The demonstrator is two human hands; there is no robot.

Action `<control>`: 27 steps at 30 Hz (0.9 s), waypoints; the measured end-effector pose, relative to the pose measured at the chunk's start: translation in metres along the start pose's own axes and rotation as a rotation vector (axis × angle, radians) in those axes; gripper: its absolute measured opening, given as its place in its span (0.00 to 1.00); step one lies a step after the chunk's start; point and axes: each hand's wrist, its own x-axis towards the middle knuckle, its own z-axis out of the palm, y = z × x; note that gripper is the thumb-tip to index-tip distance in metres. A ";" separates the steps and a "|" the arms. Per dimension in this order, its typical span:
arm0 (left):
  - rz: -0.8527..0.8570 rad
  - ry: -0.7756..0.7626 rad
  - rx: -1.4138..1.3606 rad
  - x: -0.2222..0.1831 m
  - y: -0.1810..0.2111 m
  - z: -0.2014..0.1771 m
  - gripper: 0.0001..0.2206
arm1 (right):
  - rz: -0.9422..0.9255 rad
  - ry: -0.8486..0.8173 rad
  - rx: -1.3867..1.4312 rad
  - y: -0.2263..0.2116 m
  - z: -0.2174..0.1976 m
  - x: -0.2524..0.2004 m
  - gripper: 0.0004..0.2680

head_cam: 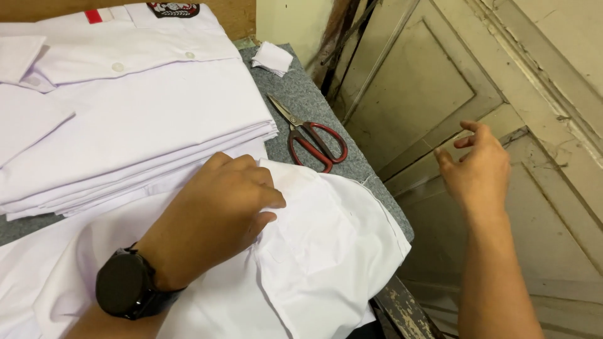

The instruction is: Folding white shirts and trimming loose threads with scissors in a garment factory setting.

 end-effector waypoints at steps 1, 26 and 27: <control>0.021 -0.013 0.094 0.000 0.003 0.003 0.04 | -0.049 0.015 -0.022 0.001 0.004 0.000 0.19; 0.091 0.106 0.189 0.000 0.006 0.008 0.09 | -0.763 -0.278 0.213 -0.099 0.079 -0.031 0.11; 0.092 0.106 0.189 0.001 0.006 0.007 0.09 | -0.762 -0.277 0.213 -0.103 0.083 -0.027 0.11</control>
